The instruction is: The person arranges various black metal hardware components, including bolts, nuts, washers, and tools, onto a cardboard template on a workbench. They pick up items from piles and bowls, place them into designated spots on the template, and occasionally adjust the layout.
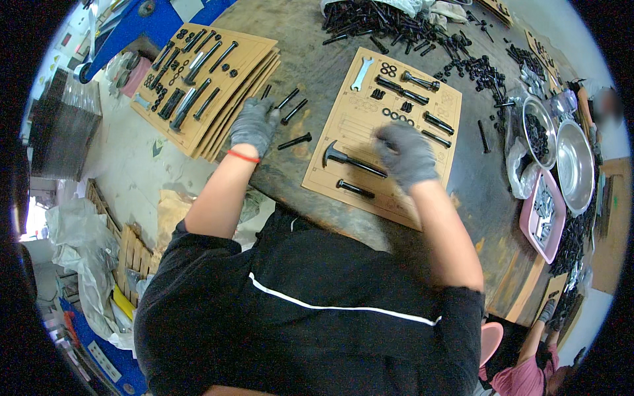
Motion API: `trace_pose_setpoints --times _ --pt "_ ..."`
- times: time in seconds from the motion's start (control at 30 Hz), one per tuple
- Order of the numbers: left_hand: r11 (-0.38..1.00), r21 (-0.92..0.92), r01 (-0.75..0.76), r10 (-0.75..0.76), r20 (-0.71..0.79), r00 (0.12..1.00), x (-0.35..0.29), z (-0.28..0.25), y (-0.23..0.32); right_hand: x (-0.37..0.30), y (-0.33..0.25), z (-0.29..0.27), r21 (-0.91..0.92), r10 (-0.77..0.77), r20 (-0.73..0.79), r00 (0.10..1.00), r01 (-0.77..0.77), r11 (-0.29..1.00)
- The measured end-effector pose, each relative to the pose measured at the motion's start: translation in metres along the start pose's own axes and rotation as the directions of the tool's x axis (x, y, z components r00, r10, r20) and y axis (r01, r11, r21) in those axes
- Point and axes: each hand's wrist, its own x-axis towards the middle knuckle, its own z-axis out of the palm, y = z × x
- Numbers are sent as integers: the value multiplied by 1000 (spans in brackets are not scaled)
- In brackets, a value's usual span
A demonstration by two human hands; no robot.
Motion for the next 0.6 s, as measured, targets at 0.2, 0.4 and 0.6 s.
trace_pose_setpoints --times 0.2,0.4,0.6 --pt "999 34 32 -37 158 987 36 7 0 78 -54 108 -373 -202 368 908 343 862" --pt "998 32 -54 54 4 999 -8 -1 -18 89 -52 97 -272 -99 412 906 226 936" --pt "996 -2 -91 91 -86 992 -35 -12 -28 114 -39 112 -102 -70 253 965 99 990"
